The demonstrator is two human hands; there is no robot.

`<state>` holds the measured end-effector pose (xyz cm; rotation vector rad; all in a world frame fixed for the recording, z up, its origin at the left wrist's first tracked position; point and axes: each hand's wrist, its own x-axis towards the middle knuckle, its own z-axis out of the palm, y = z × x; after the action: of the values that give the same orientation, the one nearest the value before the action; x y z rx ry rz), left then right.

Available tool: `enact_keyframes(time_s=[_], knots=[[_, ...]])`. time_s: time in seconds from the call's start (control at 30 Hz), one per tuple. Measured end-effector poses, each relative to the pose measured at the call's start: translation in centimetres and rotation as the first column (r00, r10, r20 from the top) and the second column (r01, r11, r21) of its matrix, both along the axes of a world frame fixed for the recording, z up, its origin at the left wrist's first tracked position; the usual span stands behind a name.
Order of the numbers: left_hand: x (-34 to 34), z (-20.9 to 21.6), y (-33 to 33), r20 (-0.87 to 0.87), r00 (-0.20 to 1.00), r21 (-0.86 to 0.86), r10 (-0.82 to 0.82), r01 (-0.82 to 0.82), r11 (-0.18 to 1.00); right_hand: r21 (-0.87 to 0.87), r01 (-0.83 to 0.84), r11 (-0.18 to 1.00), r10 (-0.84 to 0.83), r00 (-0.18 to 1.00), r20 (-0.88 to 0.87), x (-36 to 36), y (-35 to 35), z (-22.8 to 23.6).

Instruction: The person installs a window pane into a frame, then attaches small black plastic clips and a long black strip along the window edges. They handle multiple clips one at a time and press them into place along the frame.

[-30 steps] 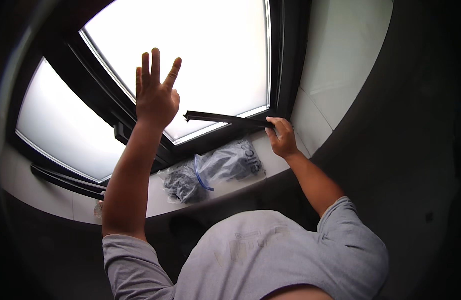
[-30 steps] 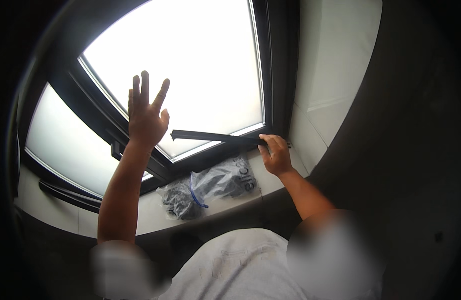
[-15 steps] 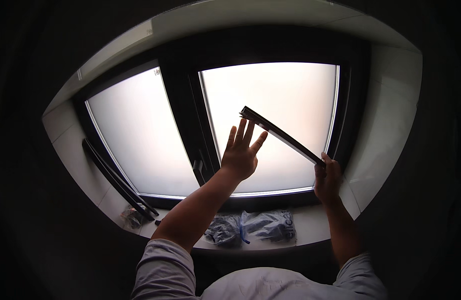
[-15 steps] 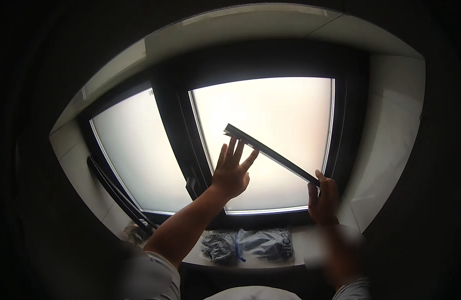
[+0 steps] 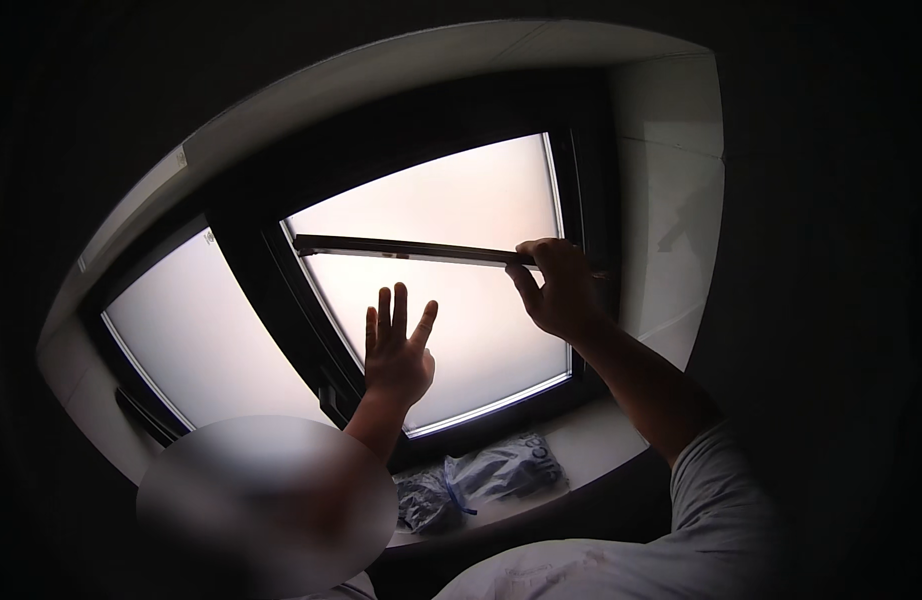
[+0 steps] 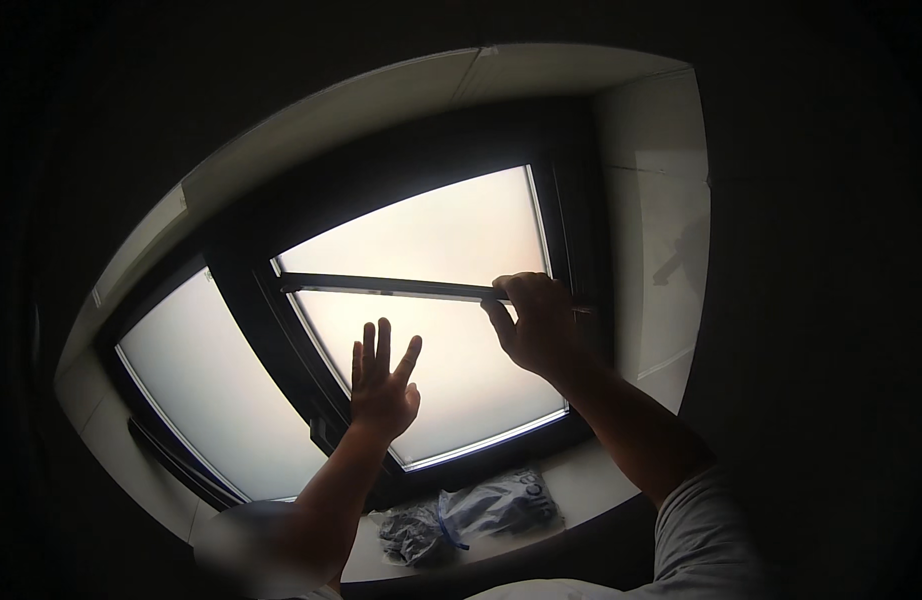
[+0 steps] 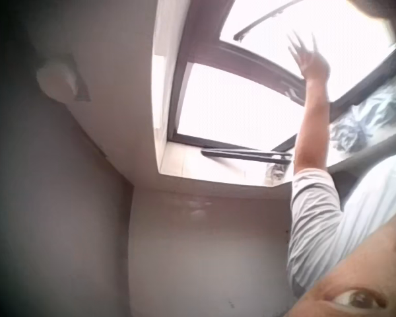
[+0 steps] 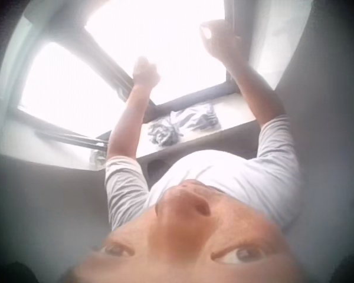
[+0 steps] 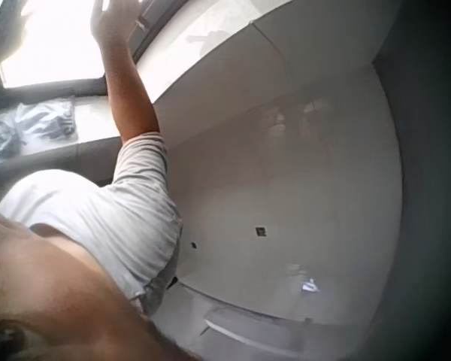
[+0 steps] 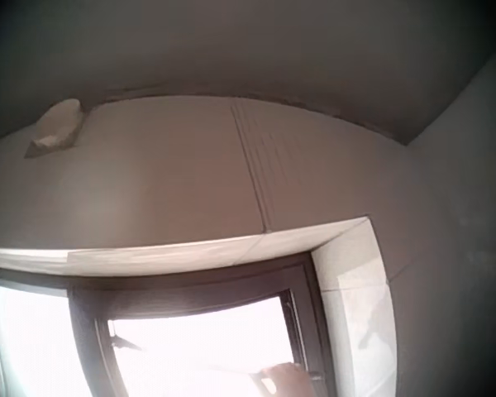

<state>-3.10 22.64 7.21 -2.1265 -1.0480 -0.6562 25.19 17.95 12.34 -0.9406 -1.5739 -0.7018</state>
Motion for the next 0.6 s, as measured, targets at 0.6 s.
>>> enact_keyframes(time_s=[0.6], knots=[[-1.9, 0.8, 1.0, -0.073, 0.985, 0.151, -0.157, 0.166, 0.974, -0.576, 0.106, 0.811, -0.039, 0.991, 0.128, 3.7, -4.2, -28.3]])
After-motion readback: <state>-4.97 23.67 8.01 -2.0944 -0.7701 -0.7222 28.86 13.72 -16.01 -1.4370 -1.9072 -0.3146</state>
